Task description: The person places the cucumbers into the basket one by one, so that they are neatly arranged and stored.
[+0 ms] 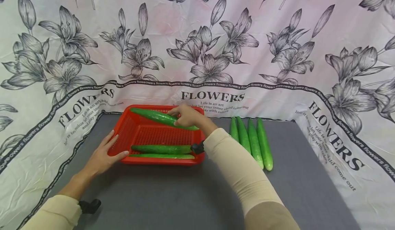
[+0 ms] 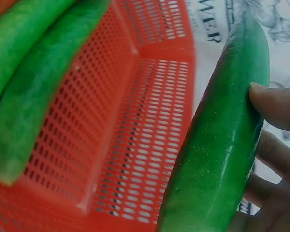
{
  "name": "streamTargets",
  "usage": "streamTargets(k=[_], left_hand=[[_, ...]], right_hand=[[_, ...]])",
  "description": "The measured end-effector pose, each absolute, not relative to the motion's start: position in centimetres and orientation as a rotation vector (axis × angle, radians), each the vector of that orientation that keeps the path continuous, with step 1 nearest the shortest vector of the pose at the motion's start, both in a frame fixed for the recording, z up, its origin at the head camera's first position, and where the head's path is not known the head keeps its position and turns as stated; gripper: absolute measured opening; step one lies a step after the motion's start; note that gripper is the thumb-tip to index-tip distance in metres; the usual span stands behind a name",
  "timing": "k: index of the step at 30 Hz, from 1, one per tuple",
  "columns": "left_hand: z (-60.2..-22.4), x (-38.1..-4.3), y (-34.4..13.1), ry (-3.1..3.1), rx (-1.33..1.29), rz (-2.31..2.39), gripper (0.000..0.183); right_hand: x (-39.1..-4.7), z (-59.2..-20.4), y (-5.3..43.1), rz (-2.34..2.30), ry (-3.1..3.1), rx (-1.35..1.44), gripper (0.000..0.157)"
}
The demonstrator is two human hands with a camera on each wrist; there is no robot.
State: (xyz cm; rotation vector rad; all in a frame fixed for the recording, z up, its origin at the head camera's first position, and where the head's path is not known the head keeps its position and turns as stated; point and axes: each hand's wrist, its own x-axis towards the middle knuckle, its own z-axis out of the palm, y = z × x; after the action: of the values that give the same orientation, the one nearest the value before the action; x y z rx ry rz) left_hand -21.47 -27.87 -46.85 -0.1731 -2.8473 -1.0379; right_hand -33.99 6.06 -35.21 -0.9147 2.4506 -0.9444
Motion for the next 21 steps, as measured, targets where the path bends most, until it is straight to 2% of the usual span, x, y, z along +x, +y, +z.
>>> streamTargets(k=[21], left_hand=[[-46.9,-21.4,-28.0,-2.83,-0.188,-1.053,0.093]], right_hand=[[-35.6,-40.8,2.5,-0.796,2.381,-0.861,0.046]])
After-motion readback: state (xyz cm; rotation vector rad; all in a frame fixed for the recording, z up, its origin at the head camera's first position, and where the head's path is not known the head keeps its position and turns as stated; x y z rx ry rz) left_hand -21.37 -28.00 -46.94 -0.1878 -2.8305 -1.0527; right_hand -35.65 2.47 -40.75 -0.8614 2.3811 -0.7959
